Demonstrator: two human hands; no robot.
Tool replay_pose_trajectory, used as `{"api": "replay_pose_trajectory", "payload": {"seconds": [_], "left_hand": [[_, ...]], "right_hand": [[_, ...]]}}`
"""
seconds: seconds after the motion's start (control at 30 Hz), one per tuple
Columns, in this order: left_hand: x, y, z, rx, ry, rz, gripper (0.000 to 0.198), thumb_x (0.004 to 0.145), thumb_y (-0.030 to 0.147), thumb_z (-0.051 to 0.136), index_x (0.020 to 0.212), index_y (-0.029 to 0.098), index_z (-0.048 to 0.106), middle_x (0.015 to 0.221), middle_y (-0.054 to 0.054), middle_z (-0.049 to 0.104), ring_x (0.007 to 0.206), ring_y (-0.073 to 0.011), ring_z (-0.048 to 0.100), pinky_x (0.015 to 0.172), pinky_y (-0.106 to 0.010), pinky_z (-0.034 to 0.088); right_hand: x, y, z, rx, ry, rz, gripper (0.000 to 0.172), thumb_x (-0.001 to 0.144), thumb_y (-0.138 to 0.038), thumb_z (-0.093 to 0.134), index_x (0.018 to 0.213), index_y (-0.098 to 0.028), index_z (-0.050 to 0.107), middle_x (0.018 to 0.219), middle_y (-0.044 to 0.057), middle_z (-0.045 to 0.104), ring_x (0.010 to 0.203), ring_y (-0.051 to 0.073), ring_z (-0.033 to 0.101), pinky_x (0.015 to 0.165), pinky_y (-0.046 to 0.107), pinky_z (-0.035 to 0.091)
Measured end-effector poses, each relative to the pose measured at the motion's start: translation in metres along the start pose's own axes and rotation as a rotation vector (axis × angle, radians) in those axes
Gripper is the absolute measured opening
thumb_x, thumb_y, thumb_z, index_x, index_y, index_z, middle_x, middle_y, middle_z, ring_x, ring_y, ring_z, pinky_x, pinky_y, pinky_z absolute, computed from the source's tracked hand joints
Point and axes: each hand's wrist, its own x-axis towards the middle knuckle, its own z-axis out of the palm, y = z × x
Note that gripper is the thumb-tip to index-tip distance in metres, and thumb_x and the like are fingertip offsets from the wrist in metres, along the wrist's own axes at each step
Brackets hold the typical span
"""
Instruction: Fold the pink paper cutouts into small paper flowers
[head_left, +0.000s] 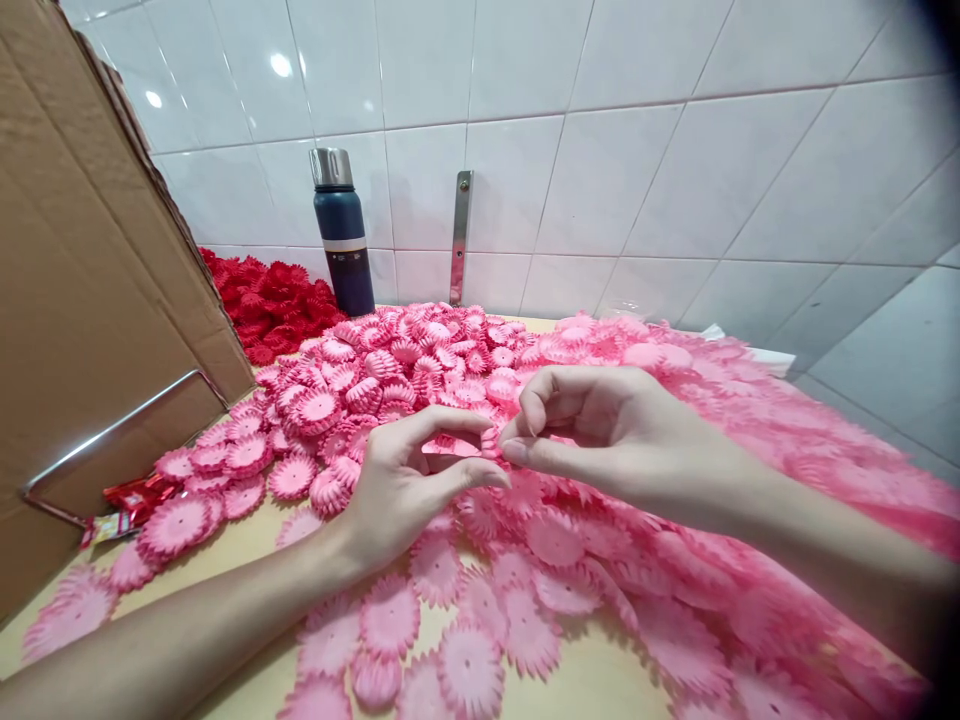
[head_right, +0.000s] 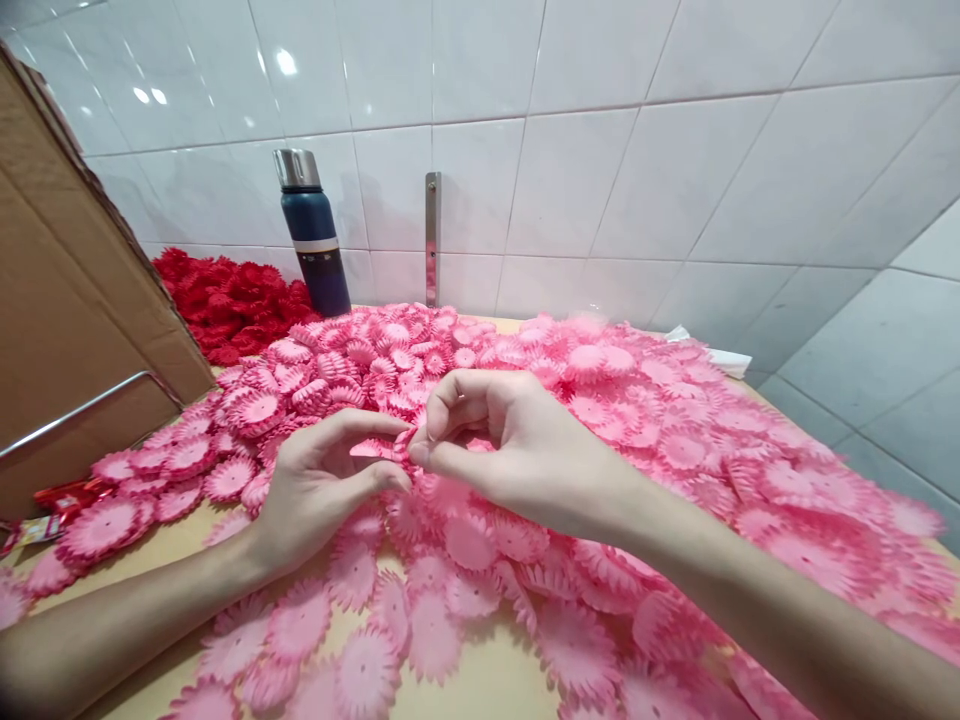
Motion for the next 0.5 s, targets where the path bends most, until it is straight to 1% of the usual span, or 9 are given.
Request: {"api": "replay_pose_trajectory", "payload": {"seconds": [0.13, 0.27, 0.5], "left_hand": [[-0.0004, 0.0001, 0.0002, -0.011, -0.009, -0.009, 0.022, 0.075, 0.020, 0.075, 0.096, 0.020, 0.069, 0.089, -0.002, 0.071, 0.070, -0.0150, 0.072, 0.068, -0.027, 0.064], [-0.0004, -0.0005, 0.0003, -0.009, -0.005, -0.007, 0.022, 0.074, 0.021, 0.075, 0.095, 0.019, 0.069, 0.088, -0.003, 0.071, 0.070, -0.0157, 0.072, 0.067, -0.027, 0.064], [-0.0007, -0.0008, -0.0001, -0.029, -0.018, -0.025, 0.023, 0.074, 0.019, 0.075, 0.096, 0.020, 0.069, 0.088, -0.003, 0.071, 0.068, -0.0159, 0.072, 0.063, -0.027, 0.063]], "right_hand": [[-0.0001, -0.0020, 0.0014, 0.005, 0.012, 0.018, 0.021, 0.072, -0.018, 0.075, 0.072, -0.019, 0.054, 0.072, -0.001, 0.064, 0.067, 0.012, 0.062, 0.058, 0.022, 0.049], [0.0002, -0.0023, 0.0018, -0.004, 0.012, 0.021, 0.022, 0.072, -0.020, 0.075, 0.072, -0.019, 0.053, 0.071, -0.001, 0.064, 0.067, 0.013, 0.063, 0.057, 0.023, 0.050], [0.0000, -0.0020, 0.0019, -0.023, 0.017, 0.021, 0.021, 0.071, -0.015, 0.074, 0.072, -0.019, 0.054, 0.070, -0.001, 0.062, 0.065, 0.012, 0.061, 0.055, 0.021, 0.048]]}}
